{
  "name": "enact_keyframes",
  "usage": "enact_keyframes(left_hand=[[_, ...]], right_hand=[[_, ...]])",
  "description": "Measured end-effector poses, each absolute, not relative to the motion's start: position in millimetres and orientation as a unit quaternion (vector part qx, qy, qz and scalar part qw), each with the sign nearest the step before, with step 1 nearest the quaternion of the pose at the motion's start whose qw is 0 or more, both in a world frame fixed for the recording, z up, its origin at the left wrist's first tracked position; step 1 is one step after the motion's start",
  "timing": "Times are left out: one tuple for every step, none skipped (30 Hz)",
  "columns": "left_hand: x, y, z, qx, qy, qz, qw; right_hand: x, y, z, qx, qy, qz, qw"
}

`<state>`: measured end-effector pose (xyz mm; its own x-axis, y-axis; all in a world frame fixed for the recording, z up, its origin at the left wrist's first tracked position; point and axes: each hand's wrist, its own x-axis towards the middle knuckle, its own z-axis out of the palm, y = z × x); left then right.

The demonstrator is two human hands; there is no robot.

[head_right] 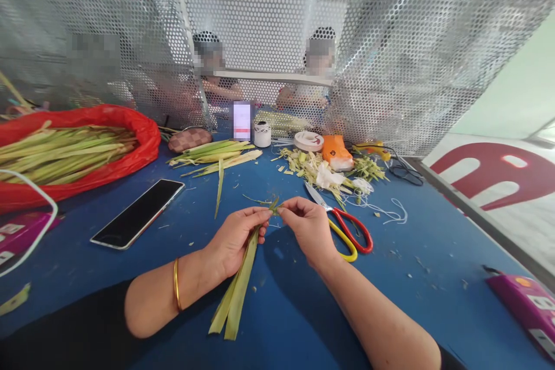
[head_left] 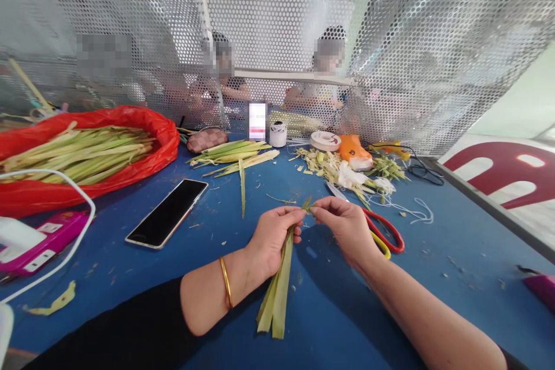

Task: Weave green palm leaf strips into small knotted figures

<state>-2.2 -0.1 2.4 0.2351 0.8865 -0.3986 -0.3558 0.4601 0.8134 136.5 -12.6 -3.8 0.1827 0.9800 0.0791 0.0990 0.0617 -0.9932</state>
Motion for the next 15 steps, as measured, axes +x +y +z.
enact_keyframes(left_hand=[[-2.0, -0.4, 2.8, 0.295, 0.450, 0.428, 0.726], [-2.0, -0.6, 3.2, 0.296, 0.453, 0.428, 0.724], [-2.1, -0.7, 3.5, 0.299, 0.456, 0.427, 0.722], [-2.3, -0.7, 3.7, 0.303, 0.460, 0.427, 0.717], [-2.5, -0.5, 3.6, 0.308, 0.464, 0.429, 0.711], [-2.6, -0.3, 3.5, 0.314, 0.467, 0.433, 0.704], [-2.7, -0.1, 3.1, 0.318, 0.470, 0.437, 0.697], [-2.6, 0.0, 2.6, 0.322, 0.472, 0.440, 0.693], [-2.5, 0.0, 2.0, 0.324, 0.473, 0.441, 0.690], [-2.3, -0.1, 1.4, 0.325, 0.473, 0.441, 0.690], [-2.1, -0.2, 0.7, 0.326, 0.472, 0.438, 0.691], [-1.9, -0.4, 0.1, 0.326, 0.472, 0.437, 0.692], [-1.8, -0.6, -0.5, 0.325, 0.473, 0.436, 0.694], [-1.8, -0.8, -0.8, 0.323, 0.472, 0.434, 0.696], [-1.8, -0.9, -0.8, 0.321, 0.472, 0.432, 0.698]], right_hand=[[137.1, -12.0, -4.1, -0.544, -0.489, 0.418, 0.538], [137.5, -11.6, -4.2, -0.536, -0.488, 0.429, 0.539], [137.8, -11.3, -4.2, -0.528, -0.486, 0.442, 0.538], [138.1, -11.2, -3.9, -0.521, -0.485, 0.455, 0.535], [138.4, -11.3, -3.4, -0.518, -0.482, 0.469, 0.529], [138.7, -11.4, -2.5, -0.517, -0.479, 0.480, 0.522], [139.0, -11.7, -1.5, -0.519, -0.476, 0.488, 0.516], [139.3, -11.9, -0.3, -0.522, -0.474, 0.490, 0.513], [139.6, -12.0, 0.7, -0.525, -0.472, 0.488, 0.513], [139.8, -12.0, 1.6, -0.527, -0.472, 0.482, 0.517], [139.8, -11.9, 1.9, -0.529, -0.474, 0.474, 0.520], [139.8, -11.8, 1.8, -0.530, -0.477, 0.468, 0.522], [139.5, -11.5, 1.2, -0.531, -0.480, 0.464, 0.522], [139.1, -11.3, 0.1, -0.531, -0.483, 0.461, 0.522], [138.6, -11.1, -1.4, -0.532, -0.485, 0.457, 0.522]])
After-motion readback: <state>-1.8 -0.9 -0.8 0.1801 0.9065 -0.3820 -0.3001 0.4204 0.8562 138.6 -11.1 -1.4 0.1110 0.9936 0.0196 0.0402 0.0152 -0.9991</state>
